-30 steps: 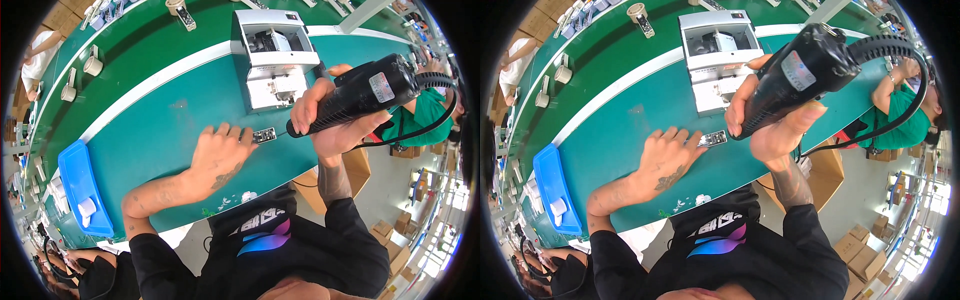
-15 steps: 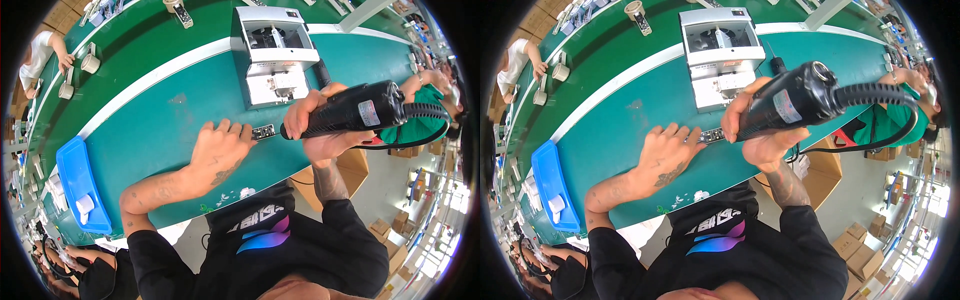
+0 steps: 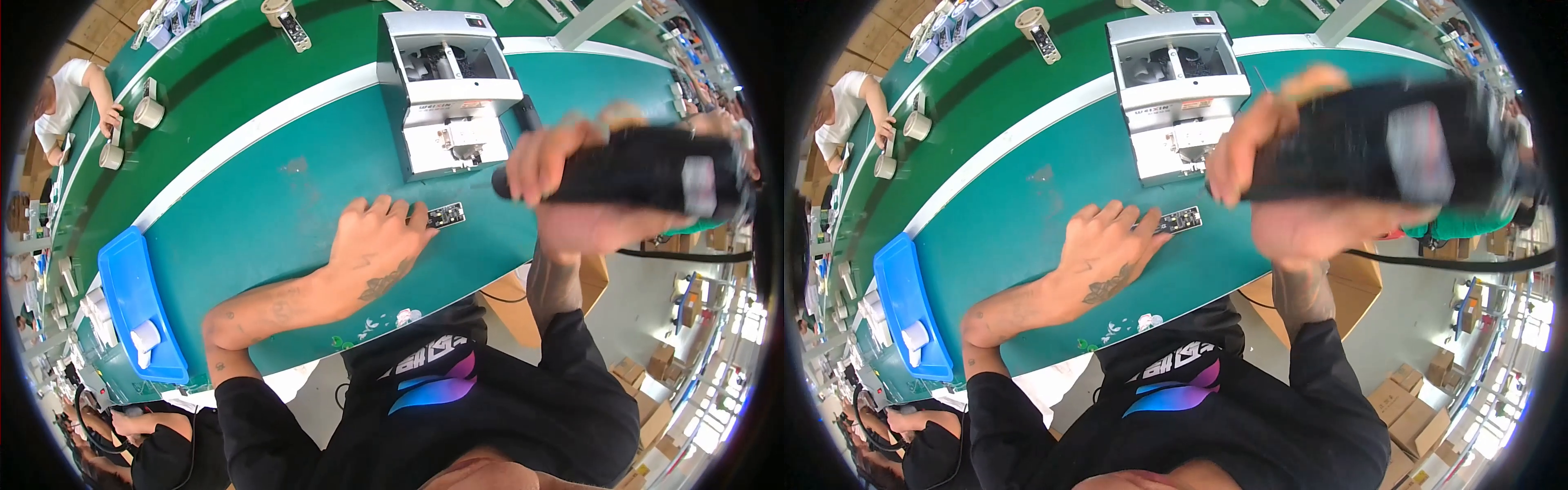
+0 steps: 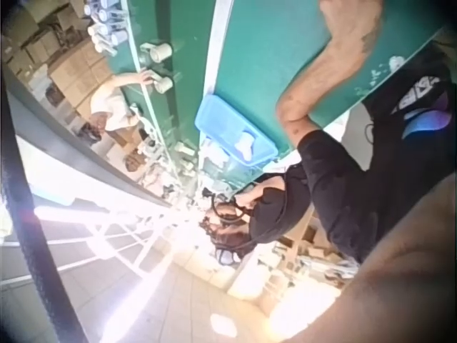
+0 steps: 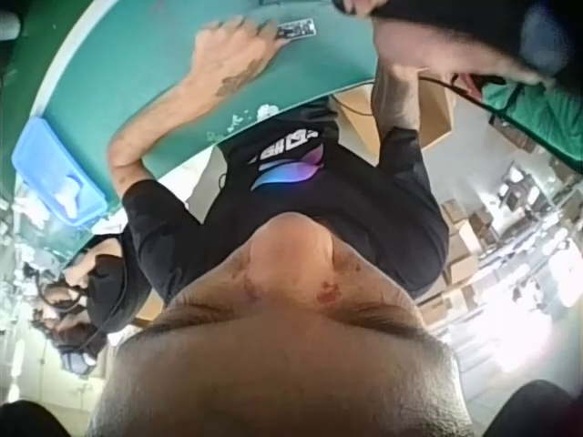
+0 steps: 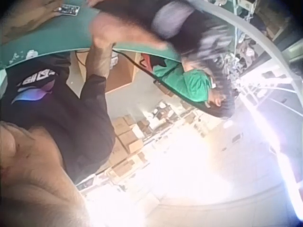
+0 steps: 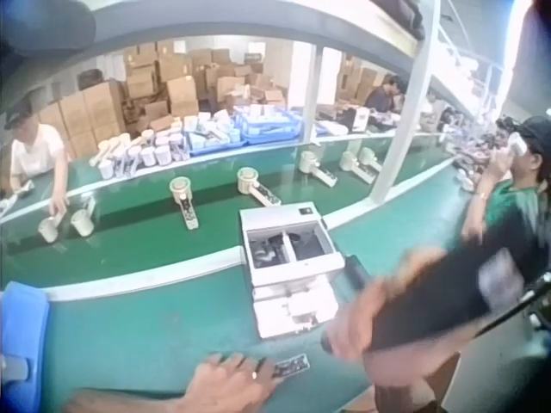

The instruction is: The person attaches electronic components to circuit boards using an electric screwdriver, securing them with screws from a tray.

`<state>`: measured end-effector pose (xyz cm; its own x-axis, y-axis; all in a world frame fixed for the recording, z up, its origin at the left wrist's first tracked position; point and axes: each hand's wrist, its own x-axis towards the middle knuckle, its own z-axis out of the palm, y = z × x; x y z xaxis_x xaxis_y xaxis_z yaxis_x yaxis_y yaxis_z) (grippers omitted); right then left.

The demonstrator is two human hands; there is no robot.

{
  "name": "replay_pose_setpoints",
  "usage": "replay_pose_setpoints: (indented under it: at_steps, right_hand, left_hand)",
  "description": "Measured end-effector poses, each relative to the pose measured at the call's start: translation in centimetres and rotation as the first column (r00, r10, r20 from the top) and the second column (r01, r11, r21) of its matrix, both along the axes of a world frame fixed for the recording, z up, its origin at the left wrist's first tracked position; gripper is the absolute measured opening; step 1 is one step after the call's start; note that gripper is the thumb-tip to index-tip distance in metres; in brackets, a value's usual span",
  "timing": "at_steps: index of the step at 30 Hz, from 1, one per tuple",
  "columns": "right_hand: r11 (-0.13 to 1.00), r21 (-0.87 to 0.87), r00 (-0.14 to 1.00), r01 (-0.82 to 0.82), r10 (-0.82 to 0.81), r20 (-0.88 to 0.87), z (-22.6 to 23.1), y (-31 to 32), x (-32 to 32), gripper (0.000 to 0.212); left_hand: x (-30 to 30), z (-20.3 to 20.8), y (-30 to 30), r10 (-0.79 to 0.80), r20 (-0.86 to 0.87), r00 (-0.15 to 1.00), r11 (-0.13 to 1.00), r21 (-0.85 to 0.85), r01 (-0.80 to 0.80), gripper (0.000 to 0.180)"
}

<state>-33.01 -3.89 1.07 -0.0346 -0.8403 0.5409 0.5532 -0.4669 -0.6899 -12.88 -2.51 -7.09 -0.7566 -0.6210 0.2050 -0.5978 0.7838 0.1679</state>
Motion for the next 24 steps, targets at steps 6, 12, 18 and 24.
replay_pose_setpoints:
  at_steps: [6, 12, 18, 24]
  right_hand:
    - [0.925, 0.054, 0.855, 0.377, -0.325, -0.404, 0.6, -4.3, 1.4, 0.099]
    - [0.951, 0.070, 0.856, 0.303, -0.239, -0.458, 0.3, -4.2, 1.1, 0.096]
    - [0.941, 0.253, 0.953, 0.226, -0.161, -0.256, -0.2, -1.2, 0.7, 0.098]
    - [0.955, 0.296, 0.998, -0.032, 0.049, -0.050, -0.8, 0.0, 3.1, 0.106]
  left_hand:
    - [0.6, 2.9, -0.4, 0.062, -0.021, 0.998, 0.998, -0.003, -0.062, 0.051]
    - [2.1, 4.0, -0.9, 0.099, 0.030, 0.995, 0.995, -0.023, -0.098, 0.062]
    - [3.9, 5.0, -0.8, 0.051, 0.128, 0.990, 0.996, 0.065, -0.059, 0.067]
    - [5.1, 5.3, -1.4, -0.092, 0.257, 0.962, 0.981, 0.188, 0.043, 0.063]
